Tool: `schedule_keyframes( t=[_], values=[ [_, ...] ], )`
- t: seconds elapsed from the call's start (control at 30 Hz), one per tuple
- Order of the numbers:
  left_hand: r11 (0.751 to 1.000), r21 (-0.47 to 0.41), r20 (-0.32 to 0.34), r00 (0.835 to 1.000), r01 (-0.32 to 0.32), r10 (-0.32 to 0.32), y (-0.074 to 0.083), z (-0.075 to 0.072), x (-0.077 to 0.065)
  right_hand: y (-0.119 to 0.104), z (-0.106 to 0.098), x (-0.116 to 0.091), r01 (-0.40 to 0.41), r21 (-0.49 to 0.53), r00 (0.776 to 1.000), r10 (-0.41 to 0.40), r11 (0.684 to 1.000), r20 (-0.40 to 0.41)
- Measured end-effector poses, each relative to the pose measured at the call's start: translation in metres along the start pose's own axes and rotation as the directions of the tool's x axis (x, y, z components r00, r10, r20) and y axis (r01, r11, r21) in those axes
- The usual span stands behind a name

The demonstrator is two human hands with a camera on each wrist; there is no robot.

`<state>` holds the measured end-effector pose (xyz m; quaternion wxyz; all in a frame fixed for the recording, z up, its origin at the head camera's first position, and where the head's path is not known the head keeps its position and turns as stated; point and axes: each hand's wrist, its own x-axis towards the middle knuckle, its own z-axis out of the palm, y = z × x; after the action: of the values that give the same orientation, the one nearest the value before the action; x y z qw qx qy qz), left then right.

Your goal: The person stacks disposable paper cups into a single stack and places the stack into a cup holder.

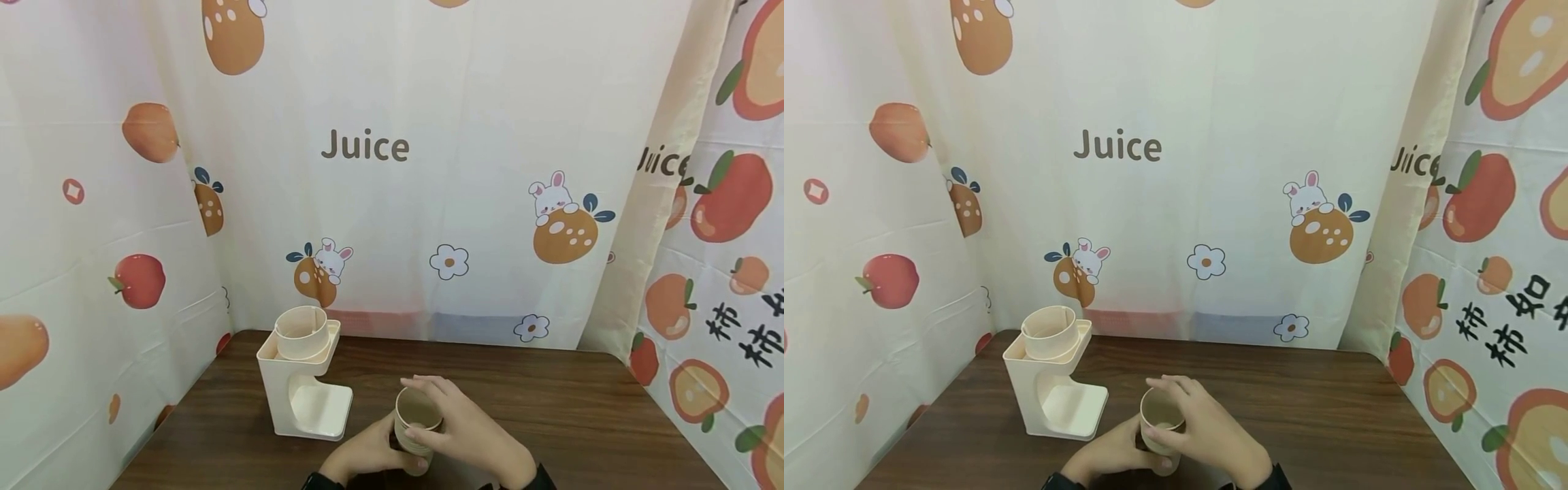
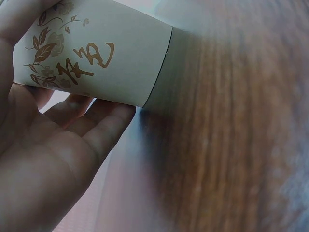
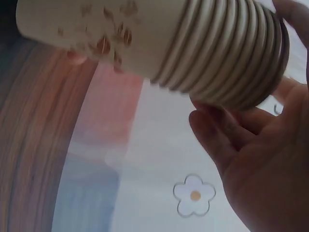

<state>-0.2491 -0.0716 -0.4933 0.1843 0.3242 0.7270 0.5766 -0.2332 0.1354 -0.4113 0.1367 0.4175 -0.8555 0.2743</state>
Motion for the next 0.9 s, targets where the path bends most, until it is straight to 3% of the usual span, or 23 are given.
schedule_keyframes(
  t=[0.3,0.5,0.7,0.9],
  values=[
    [1.0,0.021,-0.035,0.999,0.003,-0.002,0.002,0.0,-0.001,0.022,-0.018,-0.013,-0.142,0.146,0.985,0.124,0.979,0.124],
    [1.0,0.023,-0.035,0.999,-0.004,0.005,0.001,-0.002,-0.001,0.031,-0.018,-0.019,-0.195,0.205,0.96,0.143,0.959,0.242],
    [0.997,-0.051,-0.002,0.999,-0.054,0.054,0.0,-0.008,-0.004,0.035,-0.018,-0.022,-0.247,0.234,0.932,0.164,0.94,0.323],
    [0.999,-0.031,-0.027,0.999,-0.027,0.026,0.0,-0.015,-0.008,0.039,-0.014,-0.022,-0.256,0.279,0.915,0.139,0.926,0.379]
  ],
)
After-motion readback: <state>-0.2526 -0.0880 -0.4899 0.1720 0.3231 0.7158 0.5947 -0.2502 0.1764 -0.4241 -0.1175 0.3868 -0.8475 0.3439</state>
